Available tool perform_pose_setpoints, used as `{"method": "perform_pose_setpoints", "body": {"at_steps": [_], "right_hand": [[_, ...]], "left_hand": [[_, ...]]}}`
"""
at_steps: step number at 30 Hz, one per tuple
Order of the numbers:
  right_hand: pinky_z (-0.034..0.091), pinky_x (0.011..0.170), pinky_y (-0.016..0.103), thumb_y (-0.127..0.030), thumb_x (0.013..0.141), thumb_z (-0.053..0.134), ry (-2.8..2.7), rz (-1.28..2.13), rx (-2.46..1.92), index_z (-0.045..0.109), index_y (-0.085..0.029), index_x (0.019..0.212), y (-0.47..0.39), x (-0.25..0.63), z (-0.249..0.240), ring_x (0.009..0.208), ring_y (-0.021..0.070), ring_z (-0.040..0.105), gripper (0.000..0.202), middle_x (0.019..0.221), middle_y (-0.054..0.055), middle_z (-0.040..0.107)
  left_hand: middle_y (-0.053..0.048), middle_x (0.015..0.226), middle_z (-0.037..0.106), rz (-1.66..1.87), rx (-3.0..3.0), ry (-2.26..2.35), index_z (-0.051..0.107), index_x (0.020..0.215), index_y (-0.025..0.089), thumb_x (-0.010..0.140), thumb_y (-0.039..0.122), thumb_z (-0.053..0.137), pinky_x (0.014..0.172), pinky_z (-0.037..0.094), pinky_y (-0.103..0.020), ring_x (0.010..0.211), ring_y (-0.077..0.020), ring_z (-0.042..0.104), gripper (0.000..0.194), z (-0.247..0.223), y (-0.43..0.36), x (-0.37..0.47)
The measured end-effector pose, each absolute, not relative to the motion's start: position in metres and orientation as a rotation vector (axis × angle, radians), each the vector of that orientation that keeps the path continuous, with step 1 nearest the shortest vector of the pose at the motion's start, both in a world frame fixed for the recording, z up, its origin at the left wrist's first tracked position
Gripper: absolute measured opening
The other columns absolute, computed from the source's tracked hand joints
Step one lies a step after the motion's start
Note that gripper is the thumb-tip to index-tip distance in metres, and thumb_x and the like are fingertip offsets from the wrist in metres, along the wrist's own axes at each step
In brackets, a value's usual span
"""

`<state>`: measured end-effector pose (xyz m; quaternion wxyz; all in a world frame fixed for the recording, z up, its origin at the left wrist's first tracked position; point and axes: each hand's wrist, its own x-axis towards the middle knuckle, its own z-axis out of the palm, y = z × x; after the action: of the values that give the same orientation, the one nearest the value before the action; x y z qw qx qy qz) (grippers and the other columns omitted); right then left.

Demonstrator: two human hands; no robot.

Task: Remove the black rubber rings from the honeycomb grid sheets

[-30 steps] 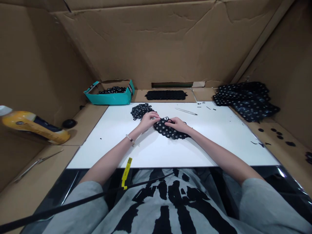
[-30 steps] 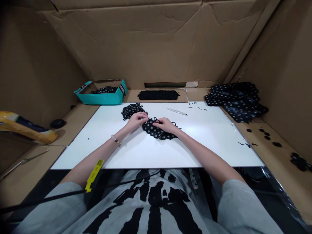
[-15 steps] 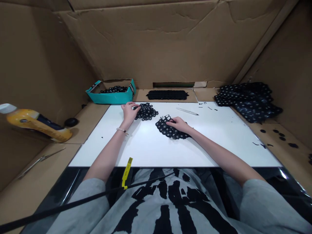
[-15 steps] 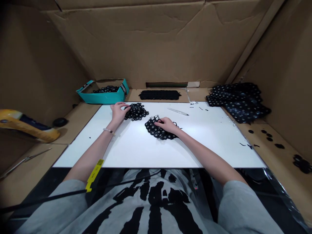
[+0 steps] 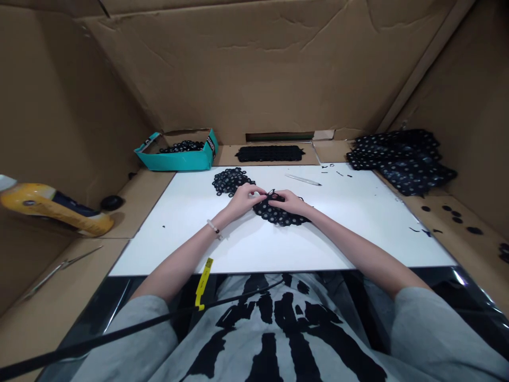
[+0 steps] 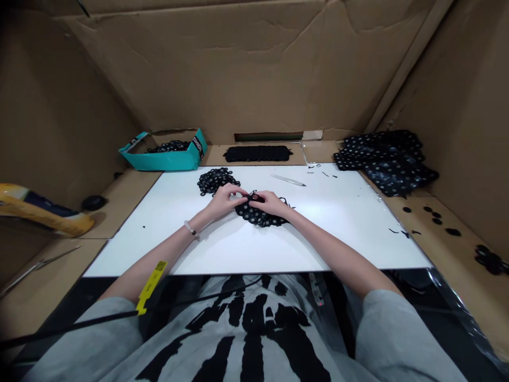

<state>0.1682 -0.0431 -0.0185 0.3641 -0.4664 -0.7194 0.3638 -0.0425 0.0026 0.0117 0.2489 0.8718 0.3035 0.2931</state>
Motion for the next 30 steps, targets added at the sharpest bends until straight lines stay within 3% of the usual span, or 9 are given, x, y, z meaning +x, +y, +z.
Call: {"method": "perform_pose_setpoints", "body": {"at_steps": [4,8,12,17,21,25,30], "right_hand": [[0.037,0.069,0.028,-0.054,0.079,0.06,-1.807,0.984,-1.255,0.067,-0.016,0.079,-0.043,0.169,-0.016,0.07,0.0162,0.05,0.038,0.071,0.0,0.062],[0.035,0.067,0.028,-0.057,0.077,0.062,-1.773,0.991,-1.332,0.065,-0.016,0.074,-0.044,0.169,-0.016,0.066,0.0148,0.047,0.041,0.065,-0.002,0.057],[0.036,0.07,0.028,-0.055,0.077,0.062,-1.761,0.989,-1.323,0.065,-0.016,0.077,-0.045,0.169,-0.018,0.068,0.0149,0.048,0.039,0.068,-0.002,0.058],[0.035,0.067,0.028,-0.058,0.077,0.062,-1.75,1.0,-1.341,0.063,-0.017,0.074,-0.045,0.169,-0.018,0.066,0.0146,0.047,0.041,0.065,-0.003,0.055],[0.035,0.066,0.028,-0.061,0.078,0.062,-1.746,0.994,-1.327,0.062,-0.017,0.07,-0.045,0.168,-0.018,0.064,0.0142,0.047,0.044,0.063,-0.003,0.055],[0.038,0.069,0.028,-0.06,0.08,0.06,-1.755,0.985,-1.251,0.067,-0.016,0.074,-0.045,0.166,-0.017,0.069,0.015,0.051,0.045,0.069,-0.001,0.062],[0.041,0.072,0.029,-0.062,0.084,0.053,-1.776,0.99,-1.176,0.072,-0.016,0.08,-0.042,0.169,-0.015,0.079,0.0193,0.057,0.05,0.078,0.003,0.069]], "left_hand": [[-0.005,0.089,0.077,0.828,2.081,0.944,0.078,0.084,0.021,0.082,0.043,0.064,0.082,0.049,-0.037,0.087,-0.0254,0.066,0.027,0.007,0.022,-0.047],[-0.007,0.093,0.076,1.206,1.848,1.167,0.078,0.088,0.018,0.086,0.039,0.059,0.088,0.049,-0.04,0.093,-0.0267,0.066,0.028,0.009,0.054,-0.071],[-0.011,0.11,0.07,1.317,2.09,1.473,0.079,0.096,0.02,0.088,0.034,0.059,0.106,0.035,-0.05,0.114,-0.0331,0.053,0.025,0.01,0.079,-0.105],[-0.016,0.131,0.052,1.258,2.244,1.669,0.074,0.115,0.02,0.089,0.032,0.059,0.107,0.03,-0.053,0.12,-0.0388,0.038,0.033,0.006,0.077,-0.11],[-0.013,0.126,0.057,1.283,2.439,1.384,0.07,0.121,0.021,0.091,0.037,0.059,0.106,0.033,-0.05,0.117,-0.0342,0.042,0.035,0.017,0.048,-0.085],[-0.008,0.112,0.068,0.811,2.675,0.804,0.072,0.111,0.022,0.089,0.045,0.064,0.099,0.04,-0.044,0.107,-0.0281,0.05,0.032,0.027,0.009,-0.056],[-0.005,0.096,0.074,0.78,2.523,0.723,0.074,0.101,0.021,0.091,0.036,0.061,0.084,0.047,-0.036,0.091,-0.0229,0.058,0.023,0.021,-0.009,-0.041]]}}
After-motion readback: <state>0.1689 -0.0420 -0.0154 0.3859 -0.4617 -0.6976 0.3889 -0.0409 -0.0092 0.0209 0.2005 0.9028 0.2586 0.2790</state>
